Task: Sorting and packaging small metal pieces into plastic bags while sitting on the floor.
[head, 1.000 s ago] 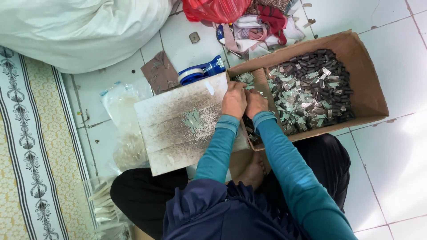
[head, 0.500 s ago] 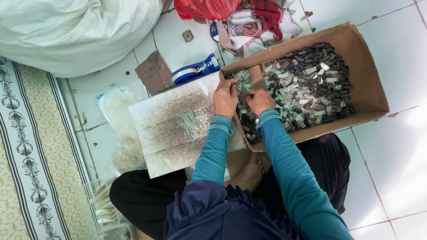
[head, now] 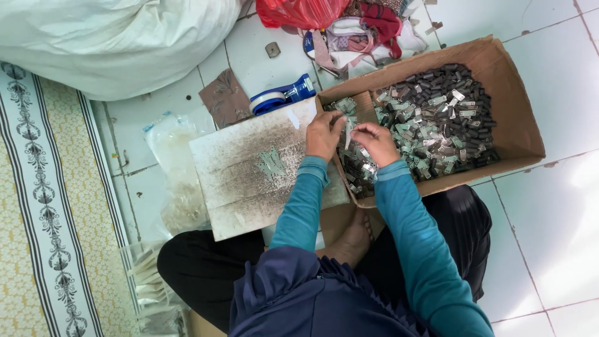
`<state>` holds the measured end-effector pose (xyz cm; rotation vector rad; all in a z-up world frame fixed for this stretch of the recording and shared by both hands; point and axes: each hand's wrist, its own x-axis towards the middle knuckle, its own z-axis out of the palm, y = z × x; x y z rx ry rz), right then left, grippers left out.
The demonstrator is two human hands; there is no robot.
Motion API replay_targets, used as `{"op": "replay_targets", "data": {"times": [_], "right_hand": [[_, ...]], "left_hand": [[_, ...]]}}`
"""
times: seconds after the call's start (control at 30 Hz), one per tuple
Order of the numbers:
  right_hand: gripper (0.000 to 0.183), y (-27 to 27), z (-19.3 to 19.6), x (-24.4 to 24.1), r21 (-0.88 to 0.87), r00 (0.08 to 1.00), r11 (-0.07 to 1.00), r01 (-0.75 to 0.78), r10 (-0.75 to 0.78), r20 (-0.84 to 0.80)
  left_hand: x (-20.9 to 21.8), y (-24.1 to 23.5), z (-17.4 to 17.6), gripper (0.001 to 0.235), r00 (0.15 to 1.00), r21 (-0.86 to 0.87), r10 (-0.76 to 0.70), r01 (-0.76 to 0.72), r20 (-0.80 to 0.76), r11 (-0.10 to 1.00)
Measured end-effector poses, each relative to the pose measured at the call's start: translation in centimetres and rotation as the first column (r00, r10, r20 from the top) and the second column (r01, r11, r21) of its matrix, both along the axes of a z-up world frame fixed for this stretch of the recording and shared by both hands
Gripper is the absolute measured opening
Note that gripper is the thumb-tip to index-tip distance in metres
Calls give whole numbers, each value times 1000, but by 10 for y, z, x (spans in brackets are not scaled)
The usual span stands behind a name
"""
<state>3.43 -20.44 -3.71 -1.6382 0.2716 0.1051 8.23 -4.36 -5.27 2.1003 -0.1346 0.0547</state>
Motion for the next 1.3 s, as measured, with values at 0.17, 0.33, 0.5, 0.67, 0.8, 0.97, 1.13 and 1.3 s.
{"op": "replay_targets", "data": {"times": [0.17,0.33,0.5,0.67,0.8,0.97,1.13,1.3], "right_hand": [[15,23,15,-14,-7,998,999,-38,38,42],[16,85,36,-25,-178,991,982,-65,84,100],[19,149,38,-27,-620,940,752,-224,335,67],[17,172,42,-34,-741,919,636,-216,388,66],[11,164,47,-36,-649,934,748,-139,316,164],[13,101,47,-13,-520,952,852,59,108,285],[10,20,-11,22,-546,997,835,70,-67,26],[35,20,-31,19,-760,919,544,-356,56,-391]], "left_hand": [[-28,20,39,21,996,-90,80,-84,-44,992],[-71,73,77,16,970,-120,243,-241,7,963],[-93,129,74,15,913,65,398,-404,92,913],[-97,149,50,23,886,319,418,-462,198,828],[-95,139,51,32,898,408,369,-437,238,801],[-68,89,65,14,948,298,238,-294,210,908],[-29,9,20,11,974,221,-61,12,217,975],[-3,-30,-34,30,972,447,-234,217,-18,868]]}}
